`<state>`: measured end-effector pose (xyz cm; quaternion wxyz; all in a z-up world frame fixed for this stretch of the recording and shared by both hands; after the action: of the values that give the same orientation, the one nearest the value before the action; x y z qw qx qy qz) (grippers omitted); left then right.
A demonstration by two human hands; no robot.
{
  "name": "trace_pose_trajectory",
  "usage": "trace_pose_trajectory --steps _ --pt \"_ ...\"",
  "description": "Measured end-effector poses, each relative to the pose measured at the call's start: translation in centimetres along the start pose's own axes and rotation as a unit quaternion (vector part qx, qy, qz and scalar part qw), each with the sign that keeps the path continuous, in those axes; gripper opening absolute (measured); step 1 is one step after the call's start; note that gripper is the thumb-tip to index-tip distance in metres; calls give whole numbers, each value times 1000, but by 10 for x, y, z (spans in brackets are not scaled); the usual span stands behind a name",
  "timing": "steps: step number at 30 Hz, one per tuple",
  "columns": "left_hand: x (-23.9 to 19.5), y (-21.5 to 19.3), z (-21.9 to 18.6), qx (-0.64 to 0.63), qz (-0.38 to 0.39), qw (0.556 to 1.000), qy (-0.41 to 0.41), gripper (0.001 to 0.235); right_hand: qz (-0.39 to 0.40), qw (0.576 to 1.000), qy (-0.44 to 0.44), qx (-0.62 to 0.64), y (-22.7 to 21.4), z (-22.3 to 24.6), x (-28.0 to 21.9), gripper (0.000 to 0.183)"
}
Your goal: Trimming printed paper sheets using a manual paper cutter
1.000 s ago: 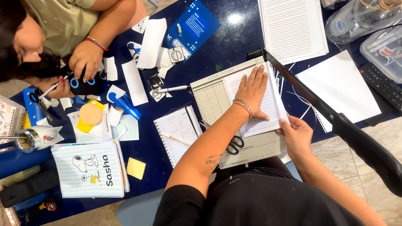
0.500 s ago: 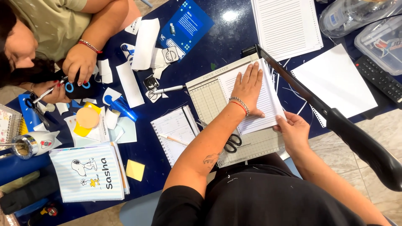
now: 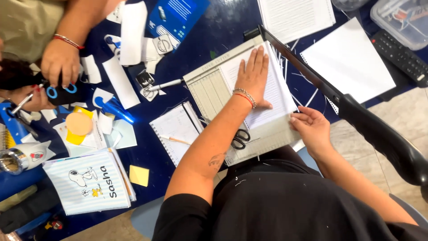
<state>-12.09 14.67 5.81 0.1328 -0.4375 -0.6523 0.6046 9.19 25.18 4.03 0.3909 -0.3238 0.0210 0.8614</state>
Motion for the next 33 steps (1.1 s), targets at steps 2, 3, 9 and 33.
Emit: trace_pose_trajectory --steps 2,3,9,33 --pt "-1 3 -1 -4 2 1000 1 158 -3 1000 3 0 -2 5 -7 47" --pt "-1 3 0 -6 1 1000 0 158 -4 1000 3 1 -2 9 -10 48" --pt "-1 -5 -1 64 68 996 -4 162 -65 996 50 -37 -20 -3 5 29" --pt "-1 -6 0 69 69 995 5 162 -5 990 95 -107 -1 5 19 10"
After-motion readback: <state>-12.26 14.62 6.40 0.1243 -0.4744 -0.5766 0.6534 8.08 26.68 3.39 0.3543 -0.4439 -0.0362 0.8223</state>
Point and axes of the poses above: each hand's wrist, its own x-axis towards the middle knuckle, its own y-axis out of the palm, z = x × y, the point moved 8 cm from there along x, towards the middle knuckle, and after that the axes turned 7 degrees about -z, right-handed, at the moved point
